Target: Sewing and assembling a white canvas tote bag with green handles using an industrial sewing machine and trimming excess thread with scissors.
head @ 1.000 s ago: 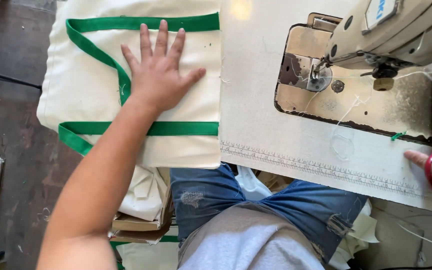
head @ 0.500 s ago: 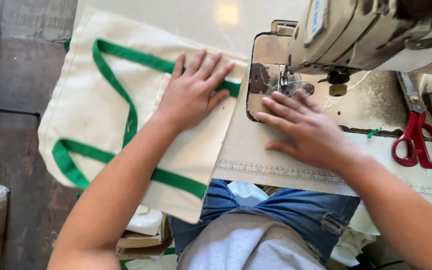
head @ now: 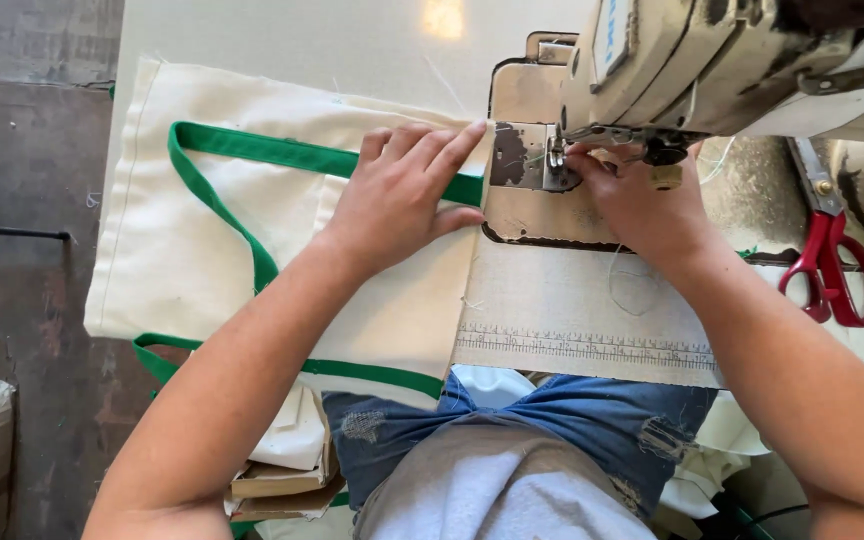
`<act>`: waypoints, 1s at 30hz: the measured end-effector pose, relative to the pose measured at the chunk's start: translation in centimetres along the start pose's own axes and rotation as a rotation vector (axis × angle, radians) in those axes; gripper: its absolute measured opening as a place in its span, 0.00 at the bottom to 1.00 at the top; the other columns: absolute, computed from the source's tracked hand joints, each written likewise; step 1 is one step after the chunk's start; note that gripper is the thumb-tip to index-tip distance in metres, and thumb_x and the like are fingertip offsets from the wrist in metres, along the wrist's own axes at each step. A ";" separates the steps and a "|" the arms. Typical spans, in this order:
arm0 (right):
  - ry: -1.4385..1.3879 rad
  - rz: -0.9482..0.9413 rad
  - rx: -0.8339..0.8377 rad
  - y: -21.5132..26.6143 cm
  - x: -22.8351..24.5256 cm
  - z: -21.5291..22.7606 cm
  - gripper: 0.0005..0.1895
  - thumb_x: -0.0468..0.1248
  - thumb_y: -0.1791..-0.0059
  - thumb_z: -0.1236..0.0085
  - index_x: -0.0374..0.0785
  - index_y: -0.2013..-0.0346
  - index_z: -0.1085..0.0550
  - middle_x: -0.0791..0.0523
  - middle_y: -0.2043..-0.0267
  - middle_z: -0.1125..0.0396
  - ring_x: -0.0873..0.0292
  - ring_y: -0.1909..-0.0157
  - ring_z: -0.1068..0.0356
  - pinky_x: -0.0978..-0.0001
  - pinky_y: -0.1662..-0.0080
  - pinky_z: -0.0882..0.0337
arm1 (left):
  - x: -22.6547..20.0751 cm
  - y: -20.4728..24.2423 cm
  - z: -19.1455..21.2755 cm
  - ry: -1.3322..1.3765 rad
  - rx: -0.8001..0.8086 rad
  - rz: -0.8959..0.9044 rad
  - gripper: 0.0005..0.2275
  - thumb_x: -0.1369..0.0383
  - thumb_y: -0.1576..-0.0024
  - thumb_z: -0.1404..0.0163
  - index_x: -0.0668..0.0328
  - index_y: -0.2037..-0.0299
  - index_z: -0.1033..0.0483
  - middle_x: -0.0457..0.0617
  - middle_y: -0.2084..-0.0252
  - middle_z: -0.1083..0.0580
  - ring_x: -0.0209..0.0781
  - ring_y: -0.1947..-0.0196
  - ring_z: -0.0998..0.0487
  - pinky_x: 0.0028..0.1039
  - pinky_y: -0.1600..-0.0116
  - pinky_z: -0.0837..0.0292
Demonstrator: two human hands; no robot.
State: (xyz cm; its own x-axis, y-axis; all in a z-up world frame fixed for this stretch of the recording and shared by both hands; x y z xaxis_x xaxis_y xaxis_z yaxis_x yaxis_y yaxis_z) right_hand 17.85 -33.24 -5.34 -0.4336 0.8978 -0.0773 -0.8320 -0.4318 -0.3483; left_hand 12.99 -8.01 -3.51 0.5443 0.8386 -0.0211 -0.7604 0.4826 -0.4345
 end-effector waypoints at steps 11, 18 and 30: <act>0.562 -0.311 1.163 2.8 -11.9 -5.4 0.16 0.31 0.48 0.51 0.51 0.64 0.15 0.66 0.62 0.20 0.59 0.56 0.22 0.66 0.54 0.30 | -2.4 -0.1 0.1 0.094 0.632 0.082 0.41 0.32 0.38 0.77 0.45 0.19 0.66 0.43 0.17 0.65 0.50 0.19 0.74 0.62 0.26 0.85; -0.285 0.074 -0.077 3.4 3.7 7.0 0.18 0.46 0.39 0.37 0.31 0.52 0.25 0.47 0.55 0.28 0.43 0.53 0.31 0.50 0.51 0.34 | -5.4 0.8 -0.3 0.044 0.520 0.112 0.44 0.27 0.40 0.76 0.44 0.19 0.64 0.43 0.17 0.64 0.58 0.20 0.74 0.71 0.28 0.81; -0.389 0.053 0.130 4.9 7.3 5.9 0.31 0.53 0.44 0.42 0.42 0.32 0.37 0.60 0.30 0.32 0.50 0.19 0.47 0.15 0.33 0.64 | -8.0 1.6 0.2 0.113 0.273 0.030 0.32 0.48 0.33 0.63 0.52 0.21 0.47 0.46 0.18 0.47 0.54 0.18 0.53 0.66 0.23 0.66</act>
State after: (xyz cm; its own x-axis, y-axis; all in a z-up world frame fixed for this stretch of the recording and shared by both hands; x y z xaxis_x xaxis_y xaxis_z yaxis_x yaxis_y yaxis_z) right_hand 8.57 -29.25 -2.10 -0.5543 0.7855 0.2753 -0.8313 -0.5060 -0.2300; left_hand 7.36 -13.91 -3.89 0.5441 0.8277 -0.1374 -0.8359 0.5206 -0.1740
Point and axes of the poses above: each hand's wrist, its own y-axis away from the middle knuckle, its own z-axis out of the back of the hand, x = y × z, the point moved 7 cm from there along -y, towards the middle knuckle
